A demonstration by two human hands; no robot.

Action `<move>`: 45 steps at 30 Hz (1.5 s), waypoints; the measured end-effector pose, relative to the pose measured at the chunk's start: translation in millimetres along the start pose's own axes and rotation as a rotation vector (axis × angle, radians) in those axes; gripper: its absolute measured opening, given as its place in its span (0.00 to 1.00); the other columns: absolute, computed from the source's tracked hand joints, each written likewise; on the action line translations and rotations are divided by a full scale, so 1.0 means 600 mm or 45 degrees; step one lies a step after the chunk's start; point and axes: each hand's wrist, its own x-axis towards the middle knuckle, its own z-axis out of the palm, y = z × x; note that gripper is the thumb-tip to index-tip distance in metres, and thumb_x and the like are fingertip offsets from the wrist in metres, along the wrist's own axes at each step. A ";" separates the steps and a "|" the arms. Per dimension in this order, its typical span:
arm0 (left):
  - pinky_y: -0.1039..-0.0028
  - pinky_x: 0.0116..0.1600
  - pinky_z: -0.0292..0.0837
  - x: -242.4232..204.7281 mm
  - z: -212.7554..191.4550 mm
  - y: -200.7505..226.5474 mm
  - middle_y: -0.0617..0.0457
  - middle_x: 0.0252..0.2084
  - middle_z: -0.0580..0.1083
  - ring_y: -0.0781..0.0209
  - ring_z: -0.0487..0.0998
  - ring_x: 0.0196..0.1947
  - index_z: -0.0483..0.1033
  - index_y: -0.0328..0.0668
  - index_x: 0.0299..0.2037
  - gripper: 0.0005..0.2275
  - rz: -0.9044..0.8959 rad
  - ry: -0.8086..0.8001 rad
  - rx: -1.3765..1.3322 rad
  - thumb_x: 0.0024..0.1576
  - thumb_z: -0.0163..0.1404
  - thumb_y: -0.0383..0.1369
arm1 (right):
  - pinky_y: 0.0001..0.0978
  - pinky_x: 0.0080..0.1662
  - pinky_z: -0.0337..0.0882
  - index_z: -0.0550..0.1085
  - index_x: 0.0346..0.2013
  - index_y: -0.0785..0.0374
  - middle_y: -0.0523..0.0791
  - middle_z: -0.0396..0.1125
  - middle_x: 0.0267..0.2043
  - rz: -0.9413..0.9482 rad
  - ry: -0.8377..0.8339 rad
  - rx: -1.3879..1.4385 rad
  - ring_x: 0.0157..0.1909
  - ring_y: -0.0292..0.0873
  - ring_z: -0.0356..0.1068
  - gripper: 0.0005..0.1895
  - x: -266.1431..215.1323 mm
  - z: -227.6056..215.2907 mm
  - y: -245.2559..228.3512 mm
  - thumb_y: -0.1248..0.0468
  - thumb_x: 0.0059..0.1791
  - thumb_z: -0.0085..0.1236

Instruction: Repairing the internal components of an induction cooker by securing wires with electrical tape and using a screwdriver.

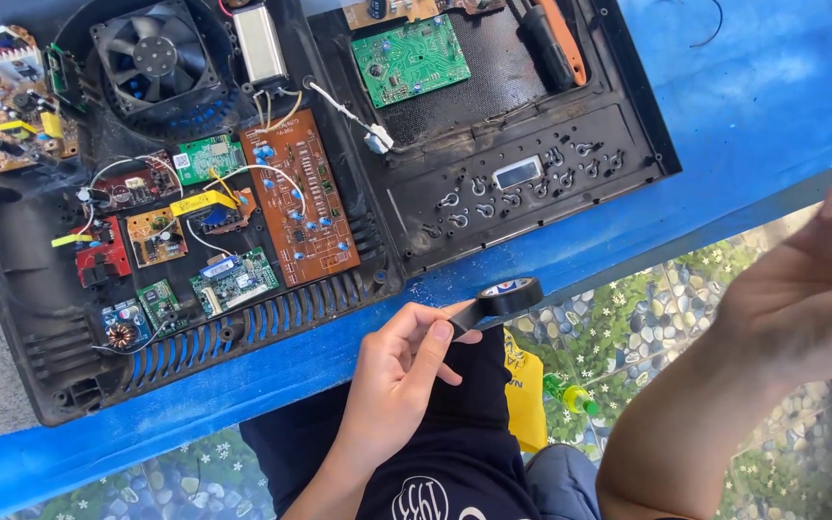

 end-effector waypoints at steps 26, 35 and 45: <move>0.73 0.37 0.75 -0.004 -0.022 0.010 0.57 0.33 0.83 0.64 0.84 0.31 0.75 0.44 0.38 0.09 -0.062 -0.075 0.654 0.66 0.45 0.38 | 0.28 0.22 0.59 0.53 0.49 0.55 0.44 0.49 0.25 0.359 -0.674 0.116 0.18 0.38 0.48 0.13 -0.077 0.312 -0.126 0.49 0.64 0.33; 0.68 0.35 0.75 -0.001 -0.028 -0.002 0.57 0.29 0.80 0.60 0.83 0.28 0.74 0.44 0.38 0.08 -0.011 -0.038 0.795 0.66 0.45 0.35 | 0.26 0.28 0.57 0.53 0.54 0.57 0.43 0.52 0.21 0.077 -1.039 0.221 0.20 0.36 0.56 0.25 -0.083 0.289 -0.085 0.66 0.53 0.60; 0.71 0.30 0.71 -0.004 -0.038 0.012 0.53 0.41 0.85 0.64 0.77 0.22 0.75 0.45 0.56 0.15 -0.015 -0.171 0.567 0.66 0.38 0.36 | 0.24 0.21 0.53 0.66 0.60 0.49 0.37 0.60 0.16 0.055 -1.144 0.304 0.13 0.29 0.53 0.30 -0.020 0.195 -0.132 0.46 0.48 0.64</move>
